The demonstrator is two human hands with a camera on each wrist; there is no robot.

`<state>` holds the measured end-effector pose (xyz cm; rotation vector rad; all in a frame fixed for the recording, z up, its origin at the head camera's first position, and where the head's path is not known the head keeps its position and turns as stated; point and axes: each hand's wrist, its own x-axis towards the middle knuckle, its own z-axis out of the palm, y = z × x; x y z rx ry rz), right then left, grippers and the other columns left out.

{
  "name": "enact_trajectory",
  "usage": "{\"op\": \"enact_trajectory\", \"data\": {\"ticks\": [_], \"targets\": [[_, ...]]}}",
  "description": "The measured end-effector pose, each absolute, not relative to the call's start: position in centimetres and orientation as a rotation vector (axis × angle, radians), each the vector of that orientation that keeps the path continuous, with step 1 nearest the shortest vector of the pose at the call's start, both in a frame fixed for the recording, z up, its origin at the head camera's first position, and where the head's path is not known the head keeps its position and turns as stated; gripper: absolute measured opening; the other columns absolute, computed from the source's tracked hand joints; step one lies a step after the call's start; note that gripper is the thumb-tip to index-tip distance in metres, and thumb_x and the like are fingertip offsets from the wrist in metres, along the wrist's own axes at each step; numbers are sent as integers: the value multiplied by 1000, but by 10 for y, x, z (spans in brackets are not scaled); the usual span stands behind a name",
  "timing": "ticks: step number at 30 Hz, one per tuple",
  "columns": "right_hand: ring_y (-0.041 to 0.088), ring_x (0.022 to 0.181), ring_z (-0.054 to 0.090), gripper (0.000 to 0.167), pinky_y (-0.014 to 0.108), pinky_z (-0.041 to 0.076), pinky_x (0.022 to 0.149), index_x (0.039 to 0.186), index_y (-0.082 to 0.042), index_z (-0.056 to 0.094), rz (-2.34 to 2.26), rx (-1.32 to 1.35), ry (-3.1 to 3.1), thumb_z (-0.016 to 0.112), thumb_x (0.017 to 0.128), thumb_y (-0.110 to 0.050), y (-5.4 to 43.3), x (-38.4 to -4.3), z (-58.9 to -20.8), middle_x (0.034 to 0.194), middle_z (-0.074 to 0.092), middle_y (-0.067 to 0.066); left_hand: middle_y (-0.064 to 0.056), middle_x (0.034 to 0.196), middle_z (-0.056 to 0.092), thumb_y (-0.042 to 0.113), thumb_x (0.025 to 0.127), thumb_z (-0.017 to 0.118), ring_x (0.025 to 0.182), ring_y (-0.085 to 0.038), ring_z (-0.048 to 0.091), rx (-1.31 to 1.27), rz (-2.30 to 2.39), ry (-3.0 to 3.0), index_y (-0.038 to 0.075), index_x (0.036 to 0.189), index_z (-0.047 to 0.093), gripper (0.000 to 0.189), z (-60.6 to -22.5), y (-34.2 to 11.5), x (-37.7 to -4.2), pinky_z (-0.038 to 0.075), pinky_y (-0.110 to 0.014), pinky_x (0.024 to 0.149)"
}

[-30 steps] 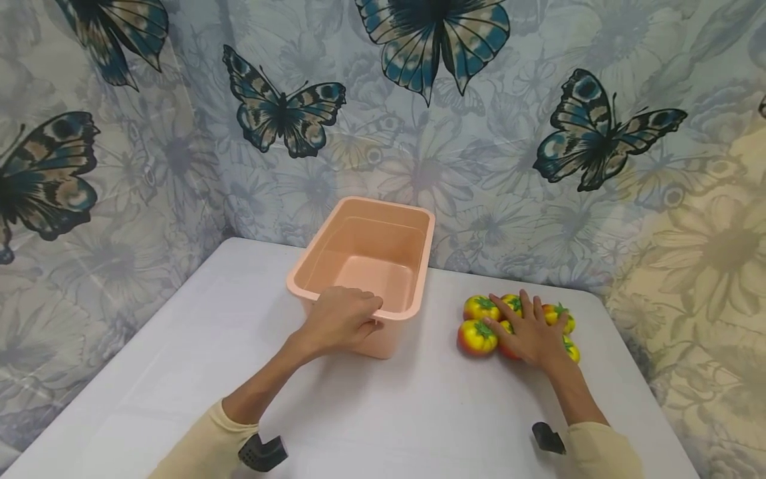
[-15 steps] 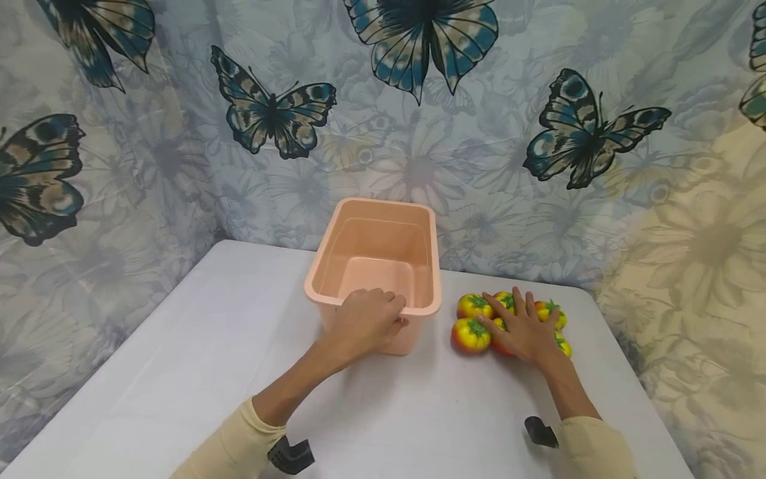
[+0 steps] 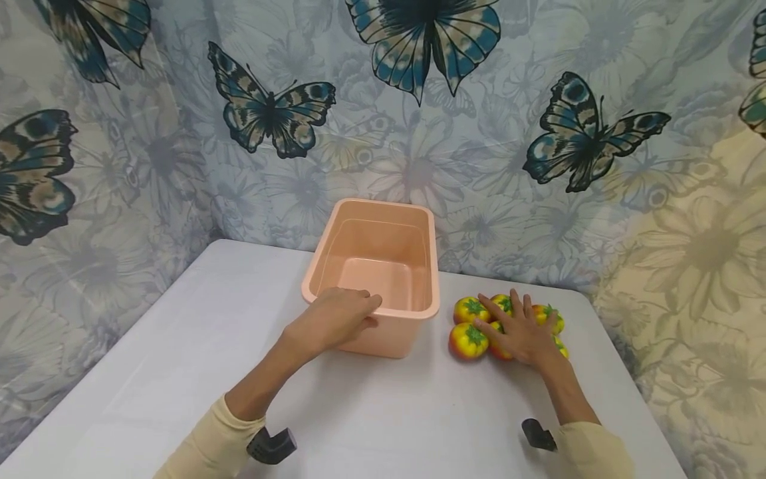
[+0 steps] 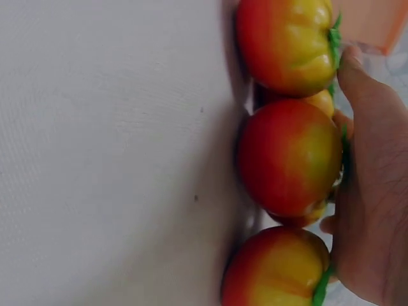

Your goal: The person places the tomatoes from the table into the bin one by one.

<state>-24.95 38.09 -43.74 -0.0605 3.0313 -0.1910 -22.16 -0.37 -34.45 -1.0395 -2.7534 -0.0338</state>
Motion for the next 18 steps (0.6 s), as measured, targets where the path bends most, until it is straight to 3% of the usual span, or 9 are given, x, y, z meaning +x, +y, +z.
{"op": "enact_trajectory", "data": {"ticks": [13,18], "targets": [[70,150,2,87,91,-15,105,166,-24,25,-229,-42,2999,28,100,-79,377,-249,-438,167,4,42,2,88,73,34,96,76,74,-11,66,-1132,-143,-2686,17,102,67,20,-349,-10,-229,54,-27,63],[71,149,3,87,91,-14,106,166,-22,28,-232,-39,3006,29,100,-79,376,-248,-437,167,5,43,-1,95,70,41,97,74,80,-14,65,-1174,-173,-2685,14,110,65,31,-345,-14,-228,56,-30,71]]}}
